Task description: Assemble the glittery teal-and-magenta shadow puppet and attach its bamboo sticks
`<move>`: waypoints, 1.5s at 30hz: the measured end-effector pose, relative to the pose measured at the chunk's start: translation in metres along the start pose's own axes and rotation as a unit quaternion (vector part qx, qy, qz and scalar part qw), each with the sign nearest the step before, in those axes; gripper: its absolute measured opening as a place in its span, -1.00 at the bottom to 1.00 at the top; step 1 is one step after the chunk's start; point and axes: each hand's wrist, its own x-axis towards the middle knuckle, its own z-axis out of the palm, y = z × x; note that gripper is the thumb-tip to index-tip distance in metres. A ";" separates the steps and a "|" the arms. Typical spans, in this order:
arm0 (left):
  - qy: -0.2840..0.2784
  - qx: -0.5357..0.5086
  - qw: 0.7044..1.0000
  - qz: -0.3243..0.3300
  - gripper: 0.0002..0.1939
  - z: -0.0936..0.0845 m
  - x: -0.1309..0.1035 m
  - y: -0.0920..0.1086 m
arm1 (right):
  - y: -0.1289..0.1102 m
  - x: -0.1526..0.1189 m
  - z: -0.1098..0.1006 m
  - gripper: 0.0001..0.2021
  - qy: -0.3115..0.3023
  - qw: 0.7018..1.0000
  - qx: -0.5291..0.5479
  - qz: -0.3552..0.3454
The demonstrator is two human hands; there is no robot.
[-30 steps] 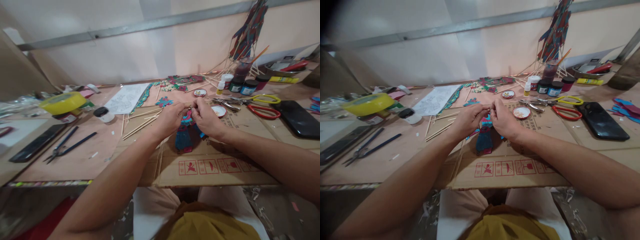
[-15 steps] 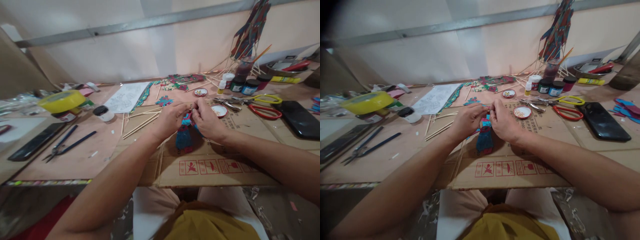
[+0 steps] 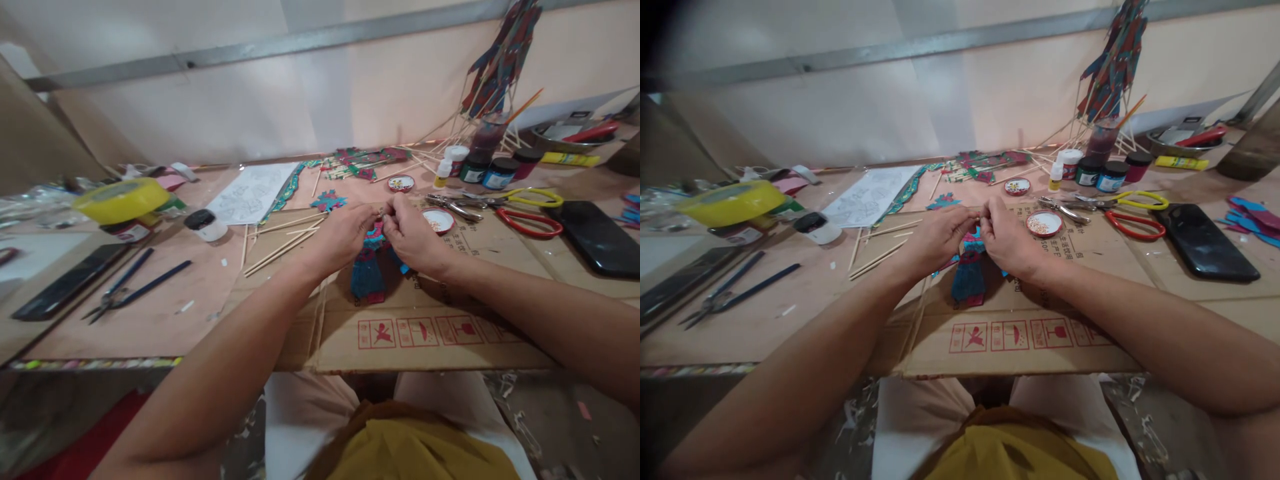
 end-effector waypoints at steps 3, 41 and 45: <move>0.004 -0.010 1.000 0.006 -0.78 -0.001 0.000 0.000 | -0.002 -0.002 -0.001 -0.87 -0.019 1.000 0.008 0.004; 0.039 0.018 0.999 0.023 -0.79 0.005 -0.004 -0.003 | 0.000 -0.006 0.006 -0.86 -0.030 0.993 0.106 0.036; 0.053 0.030 0.998 0.025 -0.77 0.009 -0.004 -0.003 | 0.002 -0.006 0.010 -0.87 -0.025 0.991 0.123 0.049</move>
